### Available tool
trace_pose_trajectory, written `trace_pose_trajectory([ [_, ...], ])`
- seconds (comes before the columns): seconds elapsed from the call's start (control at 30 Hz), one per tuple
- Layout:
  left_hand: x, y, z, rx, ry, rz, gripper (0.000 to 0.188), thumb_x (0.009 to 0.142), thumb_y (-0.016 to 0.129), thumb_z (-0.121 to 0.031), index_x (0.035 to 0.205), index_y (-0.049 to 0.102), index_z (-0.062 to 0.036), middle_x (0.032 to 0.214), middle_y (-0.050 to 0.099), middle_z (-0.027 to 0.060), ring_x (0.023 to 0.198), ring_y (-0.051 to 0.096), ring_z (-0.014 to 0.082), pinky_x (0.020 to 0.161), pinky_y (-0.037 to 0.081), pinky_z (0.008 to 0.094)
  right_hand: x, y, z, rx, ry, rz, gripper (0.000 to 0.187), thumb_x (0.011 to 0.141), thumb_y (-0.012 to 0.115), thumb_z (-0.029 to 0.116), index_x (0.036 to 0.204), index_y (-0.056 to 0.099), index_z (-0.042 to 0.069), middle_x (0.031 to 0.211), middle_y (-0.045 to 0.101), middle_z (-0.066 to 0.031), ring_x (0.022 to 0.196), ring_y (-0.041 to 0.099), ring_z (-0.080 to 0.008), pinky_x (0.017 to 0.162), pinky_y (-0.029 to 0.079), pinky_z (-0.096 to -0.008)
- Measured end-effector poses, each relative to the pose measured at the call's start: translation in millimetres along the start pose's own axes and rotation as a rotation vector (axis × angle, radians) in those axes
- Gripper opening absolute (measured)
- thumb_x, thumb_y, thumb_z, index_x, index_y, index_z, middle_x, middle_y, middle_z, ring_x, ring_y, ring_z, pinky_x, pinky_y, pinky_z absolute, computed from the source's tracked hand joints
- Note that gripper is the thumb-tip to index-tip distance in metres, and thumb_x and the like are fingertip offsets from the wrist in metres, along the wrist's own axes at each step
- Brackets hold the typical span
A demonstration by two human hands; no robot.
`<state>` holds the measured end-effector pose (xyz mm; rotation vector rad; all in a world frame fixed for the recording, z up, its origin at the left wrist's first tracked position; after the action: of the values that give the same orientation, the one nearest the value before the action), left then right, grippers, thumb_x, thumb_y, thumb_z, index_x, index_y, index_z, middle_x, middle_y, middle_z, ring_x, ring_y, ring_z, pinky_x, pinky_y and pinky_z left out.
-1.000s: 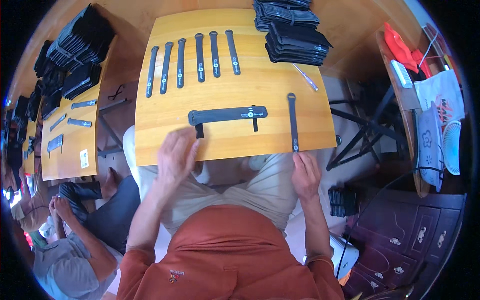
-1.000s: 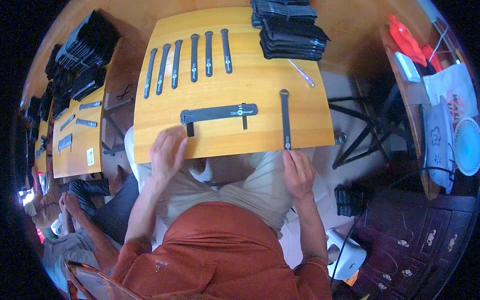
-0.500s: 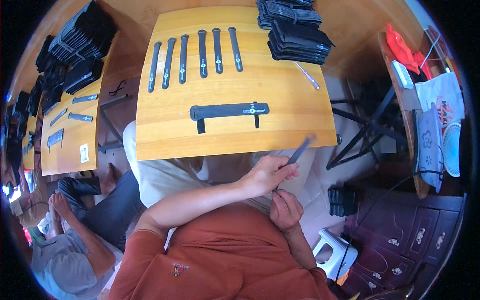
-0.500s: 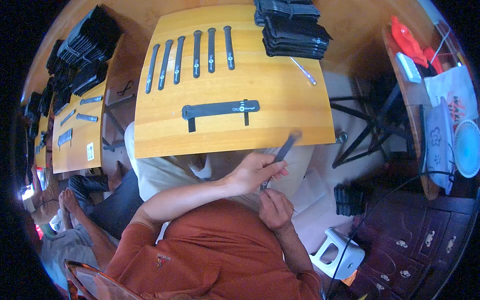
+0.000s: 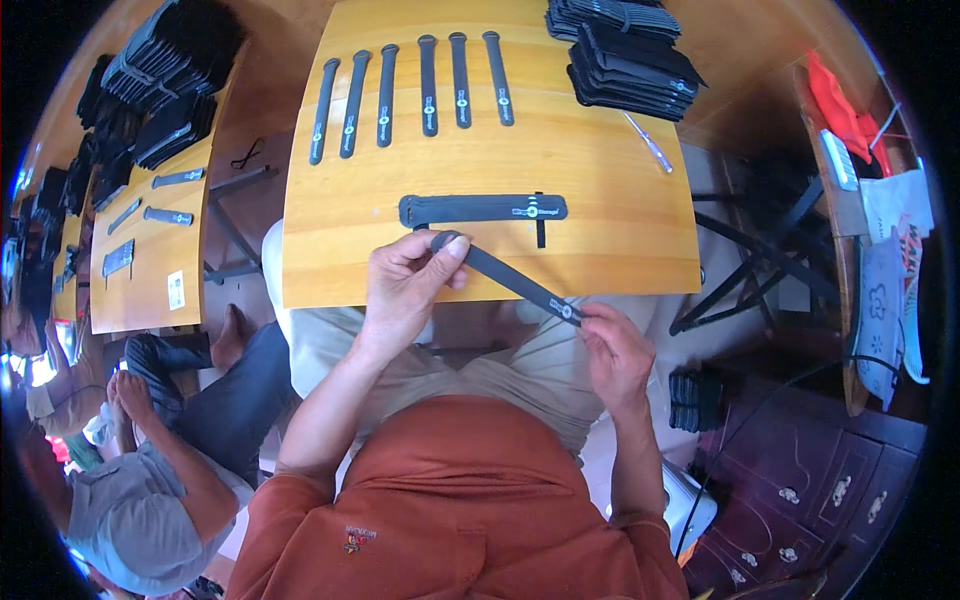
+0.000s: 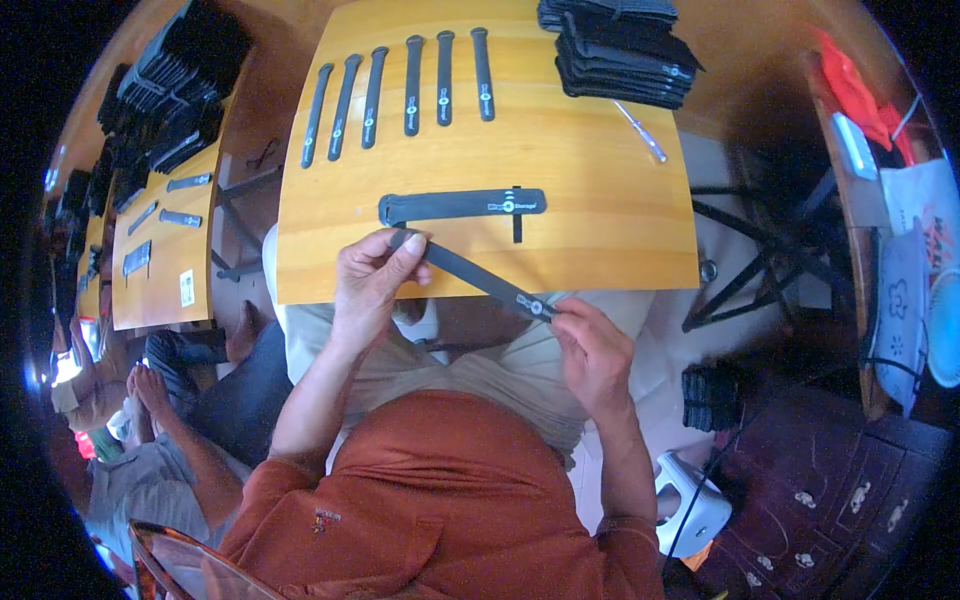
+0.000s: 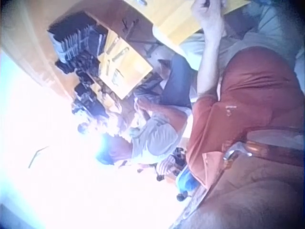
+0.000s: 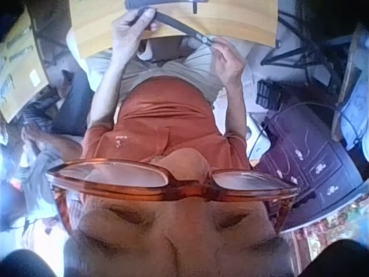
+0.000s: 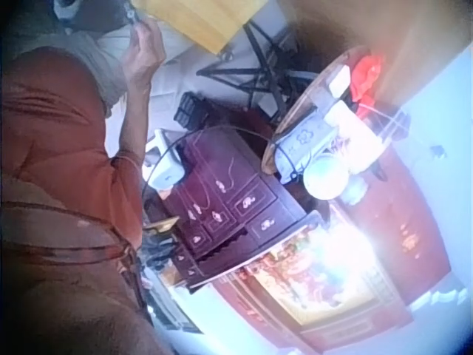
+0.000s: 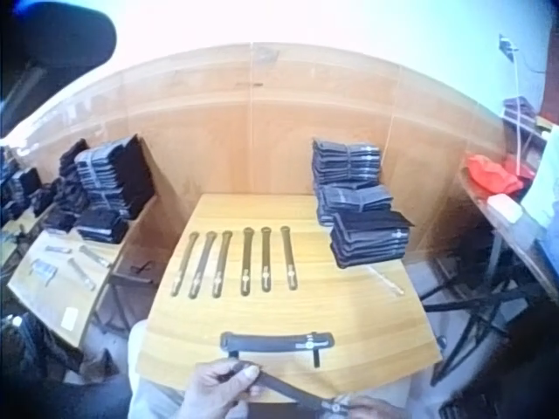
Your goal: The recorder is inspecting, aligning, and stacking black textile or rubber straps on a wooden table.
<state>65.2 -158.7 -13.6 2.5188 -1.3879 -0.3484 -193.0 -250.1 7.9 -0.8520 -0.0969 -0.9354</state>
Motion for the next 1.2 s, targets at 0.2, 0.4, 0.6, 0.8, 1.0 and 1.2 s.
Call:
trace_pose_trajectory([
  [0.2,-3.0,-35.3,-1.3,0.161,-0.025,-0.095,0.015,0.097,0.076,-0.013,0.102,0.076,0.0007,0.075,0.070,0.0001,0.066,0.061,0.0035,0.060,0.047,0.0182,32.7,14.1,-28.2,0.219,0.196,0.101,0.015,0.083,0.078,-0.005,0.096,0.072,0.000,0.096,0.071,-0.0136,0.084,0.071,-0.0225,0.071,0.056,-0.0313],
  [0.4,1.4,-49.8,-2.0,0.252,-0.024,-0.133,0.017,0.099,0.073,-0.014,0.106,0.075,0.0012,0.081,0.071,0.0013,0.072,0.063,0.0042,0.066,0.051,0.0191,55.5,27.8,-52.2,0.381,0.253,0.145,0.013,0.091,0.075,0.004,0.102,0.074,-0.003,0.096,0.072,-0.0110,0.085,0.070,-0.0155,0.071,0.054,-0.0255],
  [0.6,11.8,-51.8,-7.2,0.290,-0.074,-0.125,0.017,0.101,0.071,-0.013,0.107,0.075,0.0023,0.086,0.071,0.0010,0.076,0.063,0.0051,0.071,0.052,0.0200,72.1,32.3,-54.9,0.403,0.350,0.035,0.019,0.094,0.074,0.005,0.111,0.072,-0.004,0.091,0.072,-0.0081,0.078,0.069,-0.0132,0.070,0.054,-0.0251],
  [0.8,17.1,-57.8,-6.9,0.421,-0.112,-0.138,0.017,0.101,0.069,-0.013,0.103,0.074,0.0033,0.080,0.068,-0.0001,0.072,0.059,0.0036,0.067,0.049,0.0190,81.4,40.2,-70.1,0.383,0.390,0.004,0.019,0.094,0.075,0.006,0.111,0.073,-0.004,0.093,0.072,-0.0073,0.076,0.068,-0.0111,0.068,0.055,-0.0240],
  [1.0,23.4,-58.1,-5.9,0.351,-0.134,-0.156,0.018,0.101,0.069,-0.012,0.106,0.073,0.0048,0.078,0.068,0.0001,0.069,0.058,0.0036,0.064,0.049,0.0193,88.9,43.2,-71.6,0.381,0.330,-0.009,0.015,0.096,0.073,0.004,0.108,0.074,-0.003,0.099,0.071,-0.0084,0.075,0.065,-0.0107,0.065,0.055,-0.0234],
  [1.2,28.7,-62.7,-5.8,0.408,-0.148,-0.174,0.016,0.099,0.071,-0.007,0.105,0.072,0.0068,0.078,0.069,0.0008,0.068,0.060,0.0041,0.064,0.050,0.0203,94.2,46.0,-70.1,0.350,0.352,0.009,0.014,0.097,0.071,0.005,0.108,0.074,-0.003,0.100,0.071,-0.0083,0.077,0.065,-0.0101,0.061,0.056,-0.0233],
])
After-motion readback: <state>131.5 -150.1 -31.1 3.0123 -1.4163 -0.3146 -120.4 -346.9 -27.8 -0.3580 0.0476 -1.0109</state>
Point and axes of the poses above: each hand's wrist, its own x-axis towards the middle knuckle, its own y-axis out of the palm, z = x × y, the point moved 5 cm from there along x, towards the middle knuckle
